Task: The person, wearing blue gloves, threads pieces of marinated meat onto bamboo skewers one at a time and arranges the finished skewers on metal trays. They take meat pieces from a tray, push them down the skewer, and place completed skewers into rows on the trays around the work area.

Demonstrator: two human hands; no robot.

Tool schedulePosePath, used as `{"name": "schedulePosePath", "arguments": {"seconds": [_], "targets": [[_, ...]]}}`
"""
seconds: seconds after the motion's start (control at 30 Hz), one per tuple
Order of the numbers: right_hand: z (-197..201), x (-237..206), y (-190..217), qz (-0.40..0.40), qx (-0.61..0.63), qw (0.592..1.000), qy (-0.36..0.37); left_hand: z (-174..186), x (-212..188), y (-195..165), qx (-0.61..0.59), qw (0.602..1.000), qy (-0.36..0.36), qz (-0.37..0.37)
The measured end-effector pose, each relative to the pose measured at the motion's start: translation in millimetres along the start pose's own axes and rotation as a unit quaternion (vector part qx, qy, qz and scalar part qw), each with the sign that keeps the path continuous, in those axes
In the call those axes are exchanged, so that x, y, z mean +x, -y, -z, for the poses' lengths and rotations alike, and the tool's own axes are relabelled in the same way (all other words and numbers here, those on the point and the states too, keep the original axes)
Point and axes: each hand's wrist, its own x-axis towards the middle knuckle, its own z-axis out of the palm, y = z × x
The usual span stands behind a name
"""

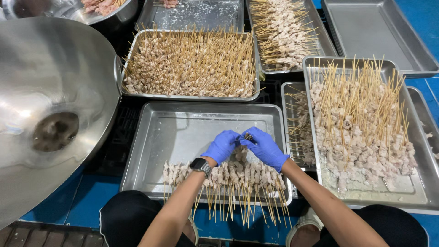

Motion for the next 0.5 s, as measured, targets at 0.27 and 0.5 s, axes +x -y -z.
{"name": "schedulePosePath", "arguments": {"seconds": [0.27, 0.5], "targets": [[0, -3, 9, 0.004, 0.060, 0.996, -0.066, 3, -4, -1, -0.008, 0.995, -0.067, 0.076], [0, 2, 11, -0.042, 0.064, 0.993, -0.090, 6, -9, -8, -0.098, 0.991, -0.078, 0.053]]}}
